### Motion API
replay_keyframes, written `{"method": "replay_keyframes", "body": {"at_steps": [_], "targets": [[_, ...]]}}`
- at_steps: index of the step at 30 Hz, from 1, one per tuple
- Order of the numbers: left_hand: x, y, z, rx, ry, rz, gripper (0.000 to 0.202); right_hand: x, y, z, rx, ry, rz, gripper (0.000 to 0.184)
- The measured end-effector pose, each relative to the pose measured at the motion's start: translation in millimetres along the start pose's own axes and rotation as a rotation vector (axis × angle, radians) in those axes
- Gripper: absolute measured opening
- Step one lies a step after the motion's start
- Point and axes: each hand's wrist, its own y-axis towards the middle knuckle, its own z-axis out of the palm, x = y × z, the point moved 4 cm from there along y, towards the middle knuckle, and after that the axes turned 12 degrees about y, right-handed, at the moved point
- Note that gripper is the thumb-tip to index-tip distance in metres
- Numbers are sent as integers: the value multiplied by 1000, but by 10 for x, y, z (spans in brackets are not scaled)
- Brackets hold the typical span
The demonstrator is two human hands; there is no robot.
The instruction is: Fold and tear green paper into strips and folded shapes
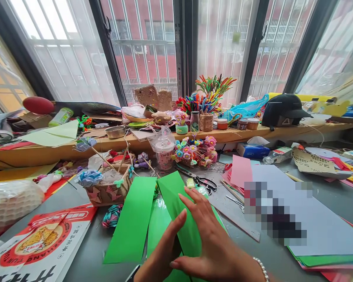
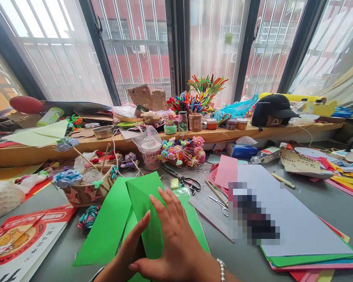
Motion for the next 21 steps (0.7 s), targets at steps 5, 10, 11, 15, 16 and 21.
{"method": "replay_keyframes", "body": {"at_steps": [5,10,11,15,16,21], "targets": [[-97,-75,106,42,-17,-7,34,-57,34,-57,31,34,80,98],[-139,-118,181,162,-64,-62,40,-93,36,-228,21,103,177,91],[-143,-120,193,183,-70,-79,40,-90,36,-270,4,124,181,80],[-195,-116,188,167,-116,-132,36,-166,-9,-495,-112,250,241,10],[-211,-118,164,127,-125,-144,34,-218,-38,-556,-147,302,276,6],[-247,-193,-62,-141,-55,-225,17,-559,-286,-701,-254,650,540,22]]}}
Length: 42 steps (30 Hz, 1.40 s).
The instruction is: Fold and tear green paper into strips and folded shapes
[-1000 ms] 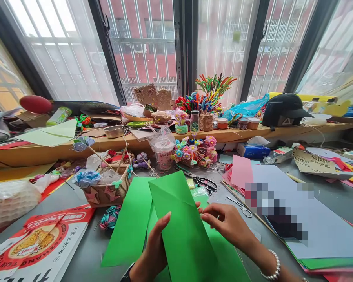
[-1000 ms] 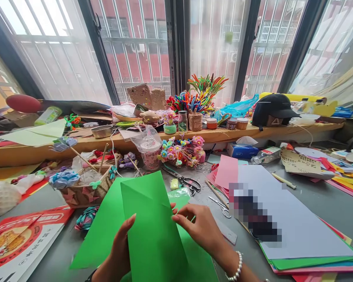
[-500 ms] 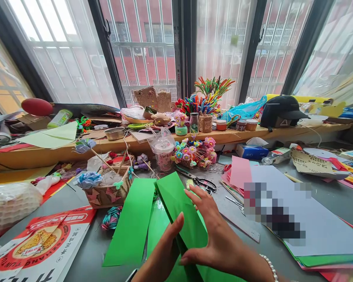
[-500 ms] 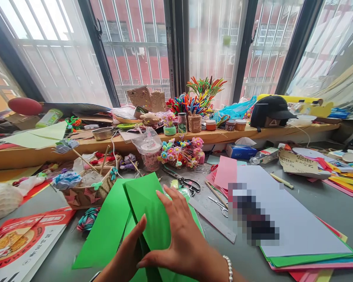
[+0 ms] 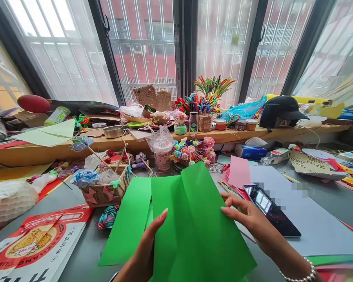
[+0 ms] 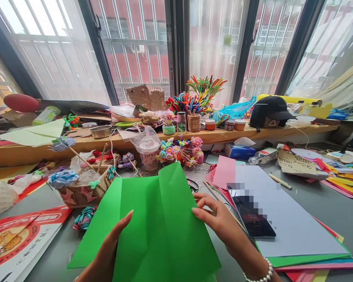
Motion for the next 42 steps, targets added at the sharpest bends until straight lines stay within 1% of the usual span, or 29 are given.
{"method": "replay_keyframes", "body": {"at_steps": [3,5,7,9,10,11,13,15,16,17,18,19,20,22,24,26,28,29,30,31,32,33,34,35,36,37,39,40,42], "targets": [[14,-50,-135,-80,49,-38,16,-175,-72,-75,66,113,124,24],[25,-85,-203,-100,76,-51,15,-282,-126,-105,106,130,195,23],[42,-121,-234,-71,99,-77,16,-382,-157,-131,149,89,266,22],[60,-159,-212,3,110,-118,20,-434,-137,-168,134,21,275,20],[64,-178,-186,36,107,-131,21,-426,-103,-192,81,-23,238,26],[65,-194,-156,57,101,-143,21,-386,-58,-212,4,-75,170,38],[61,-216,-88,75,93,-161,20,-206,40,-210,-179,-212,-43,58],[61,-222,-17,108,107,-182,22,62,130,-82,-245,-404,-296,59],[61,-220,13,135,125,-187,25,209,169,22,-246,-527,-427,60],[60,-217,35,164,148,-183,29,334,214,144,-202,-646,-514,58],[55,-214,46,187,172,-169,32,434,265,266,-135,-733,-560,52],[48,-212,46,204,200,-151,33,507,323,374,-56,-801,-559,45],[41,-213,35,213,226,-134,34,556,384,461,16,-844,-525,38],[32,-223,-6,220,255,-125,33,594,507,559,143,-834,-398,31],[12,-233,-55,229,244,-124,34,584,609,582,258,-758,-287,26],[-43,-230,-103,228,247,-107,36,556,681,555,353,-692,-234,22],[-181,-207,-153,165,319,-3,38,524,720,501,411,-663,-219,22],[-288,-196,-176,98,378,87,38,507,729,473,428,-653,-212,23],[-420,-193,-189,15,452,203,38,493,731,451,439,-646,-205,24],[-573,-206,-188,-84,529,350,40,483,730,437,445,-641,-200,24],[-723,-231,-165,-186,625,485,46,478,727,433,450,-638,-194,24],[-859,-261,-111,-269,751,602,54,480,722,441,455,-636,-187,23],[-992,-305,-36,-389,909,739,60,489,716,461,467,-632,-179,23],[-1097,-346,72,-478,1073,870,61,506,709,491,485,-624,-172,22],[-1167,-368,197,-520,1222,966,56,530,700,528,508,-615,-170,21],[-1196,-355,327,-494,1372,995,49,559,689,566,531,-602,-171,21],[-1192,-287,543,-359,1575,977,36,624,663,627,560,-571,-182,21],[-1174,-249,618,-293,1647,956,27,653,648,642,563,-559,-192,21],[-1131,-182,698,-166,1740,912,14,695,615,640,563,-557,-213,20]]}}
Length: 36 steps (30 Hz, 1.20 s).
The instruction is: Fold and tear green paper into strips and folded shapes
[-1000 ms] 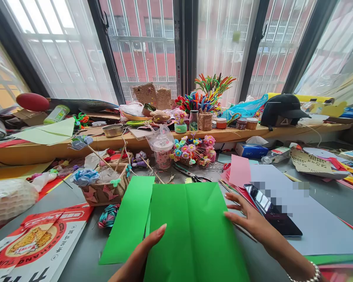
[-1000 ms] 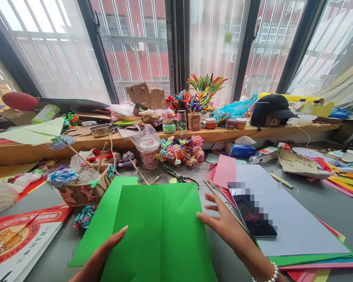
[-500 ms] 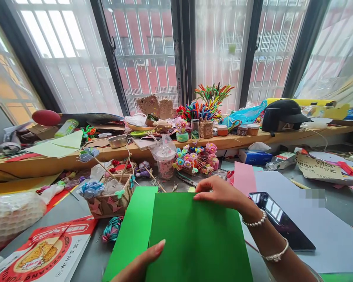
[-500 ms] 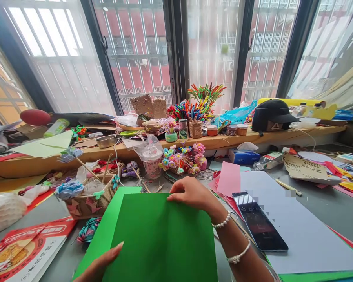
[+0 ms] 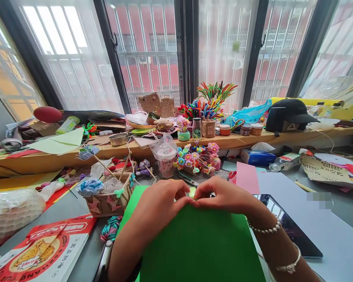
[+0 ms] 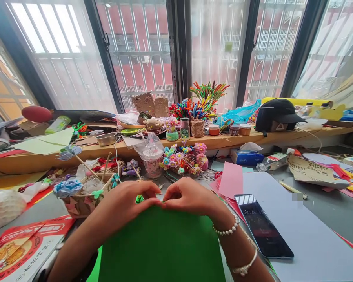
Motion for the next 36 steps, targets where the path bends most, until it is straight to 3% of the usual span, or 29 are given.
{"method": "replay_keyframes", "body": {"at_steps": [4,9,12,15,22,29,34,36], "targets": [[5,-9,64,158,-112,83,12,44,-107,-36,32,-29,-31,19],[2,-72,-44,197,-235,55,13,177,-222,-83,33,-46,-44,18],[-42,-126,-70,265,-188,43,10,250,-269,-68,74,-39,-36,20],[-84,-177,-67,258,-121,73,12,273,-299,-72,60,-55,-22,22],[-105,-212,-41,78,-8,135,6,242,-276,-60,73,-32,-25,19],[-154,-242,-62,-211,180,120,10,317,-248,-10,-112,-206,-50,12],[-247,-300,-135,-418,249,212,15,399,-282,14,-176,-280,-81,12],[-266,-331,-159,-447,275,258,14,423,-300,13,-175,-261,-90,11]]}}
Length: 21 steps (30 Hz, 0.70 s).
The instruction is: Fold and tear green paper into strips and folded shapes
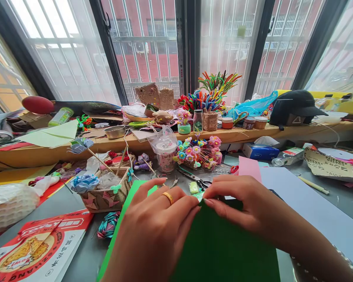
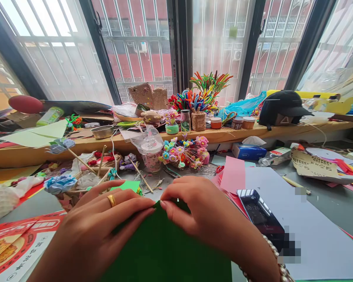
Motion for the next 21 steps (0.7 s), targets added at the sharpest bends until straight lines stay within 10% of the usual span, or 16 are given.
{"method": "replay_keyframes", "body": {"at_steps": [21], "targets": [[-76,-113,-141,-16,57,75,10,182,-107,-56,25,66,47,12]]}}
